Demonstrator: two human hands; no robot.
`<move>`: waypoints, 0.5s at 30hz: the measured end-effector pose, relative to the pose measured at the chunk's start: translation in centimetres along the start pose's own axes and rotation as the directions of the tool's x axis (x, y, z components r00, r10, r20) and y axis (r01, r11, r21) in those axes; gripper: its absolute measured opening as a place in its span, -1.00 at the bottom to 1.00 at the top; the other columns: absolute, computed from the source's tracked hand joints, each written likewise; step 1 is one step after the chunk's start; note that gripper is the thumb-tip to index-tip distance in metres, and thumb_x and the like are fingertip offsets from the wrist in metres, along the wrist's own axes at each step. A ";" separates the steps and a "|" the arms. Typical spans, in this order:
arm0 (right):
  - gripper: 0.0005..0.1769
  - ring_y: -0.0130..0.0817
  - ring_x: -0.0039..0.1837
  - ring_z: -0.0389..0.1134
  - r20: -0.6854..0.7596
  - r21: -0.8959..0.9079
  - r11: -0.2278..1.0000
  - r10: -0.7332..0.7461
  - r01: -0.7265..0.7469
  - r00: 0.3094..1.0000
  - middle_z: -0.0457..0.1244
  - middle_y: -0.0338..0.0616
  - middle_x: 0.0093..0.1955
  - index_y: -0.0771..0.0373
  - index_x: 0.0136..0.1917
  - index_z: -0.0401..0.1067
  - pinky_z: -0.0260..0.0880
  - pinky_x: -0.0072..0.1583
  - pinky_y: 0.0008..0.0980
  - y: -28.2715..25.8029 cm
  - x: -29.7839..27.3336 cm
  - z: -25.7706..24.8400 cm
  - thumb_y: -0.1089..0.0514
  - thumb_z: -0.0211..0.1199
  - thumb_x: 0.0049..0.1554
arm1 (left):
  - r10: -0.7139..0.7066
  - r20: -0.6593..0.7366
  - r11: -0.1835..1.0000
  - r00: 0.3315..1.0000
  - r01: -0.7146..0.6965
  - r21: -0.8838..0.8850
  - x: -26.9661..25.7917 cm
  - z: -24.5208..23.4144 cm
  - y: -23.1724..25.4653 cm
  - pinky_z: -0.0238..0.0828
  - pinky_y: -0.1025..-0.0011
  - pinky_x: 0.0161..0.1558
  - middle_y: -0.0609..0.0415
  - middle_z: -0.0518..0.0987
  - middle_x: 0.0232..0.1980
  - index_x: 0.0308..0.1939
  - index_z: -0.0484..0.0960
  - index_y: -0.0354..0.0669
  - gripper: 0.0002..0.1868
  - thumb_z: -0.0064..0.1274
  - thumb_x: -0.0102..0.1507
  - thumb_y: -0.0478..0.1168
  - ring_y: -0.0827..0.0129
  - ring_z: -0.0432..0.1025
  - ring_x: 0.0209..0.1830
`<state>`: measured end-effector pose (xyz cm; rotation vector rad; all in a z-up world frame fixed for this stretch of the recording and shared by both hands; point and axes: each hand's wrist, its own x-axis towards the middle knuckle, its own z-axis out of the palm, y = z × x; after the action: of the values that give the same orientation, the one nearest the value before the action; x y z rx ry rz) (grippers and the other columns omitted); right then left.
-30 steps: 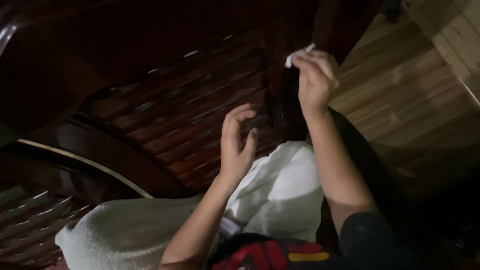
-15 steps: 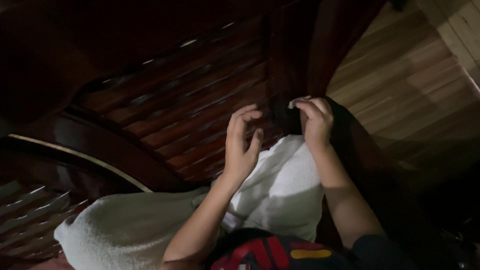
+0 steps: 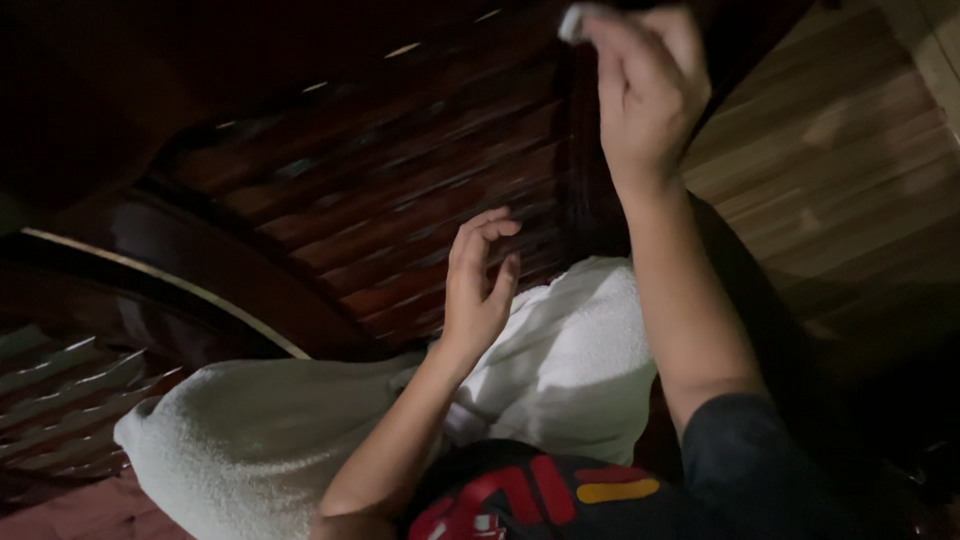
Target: The person wipes the wooden headboard of a bed with a white cloth. They apply liquid from a small bottle onto the cloth and continue wiping the headboard surface.
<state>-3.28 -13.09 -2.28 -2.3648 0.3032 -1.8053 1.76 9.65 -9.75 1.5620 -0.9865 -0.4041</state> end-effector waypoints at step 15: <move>-0.87 -0.19 -0.03 0.42 -0.036 -0.105 0.922 0.371 -0.373 0.928 0.36 -0.07 -0.07 0.30 0.08 0.56 0.48 0.00 -0.28 -3.9 -10.4 2.6 0.36 0.37 0.24 | 0.003 -0.038 0.992 0.999 0.002 0.123 -3.0 -5.1 -1.0 0.34 0.23 0.26 -0.15 0.42 0.34 0.08 0.52 -0.24 -0.64 0.03 0.20 -0.51 0.00 0.36 0.32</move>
<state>-3.14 -6.69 -11.76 -2.1712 0.8145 -1.6612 4.11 15.11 -10.19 1.6737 -0.9979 -0.3170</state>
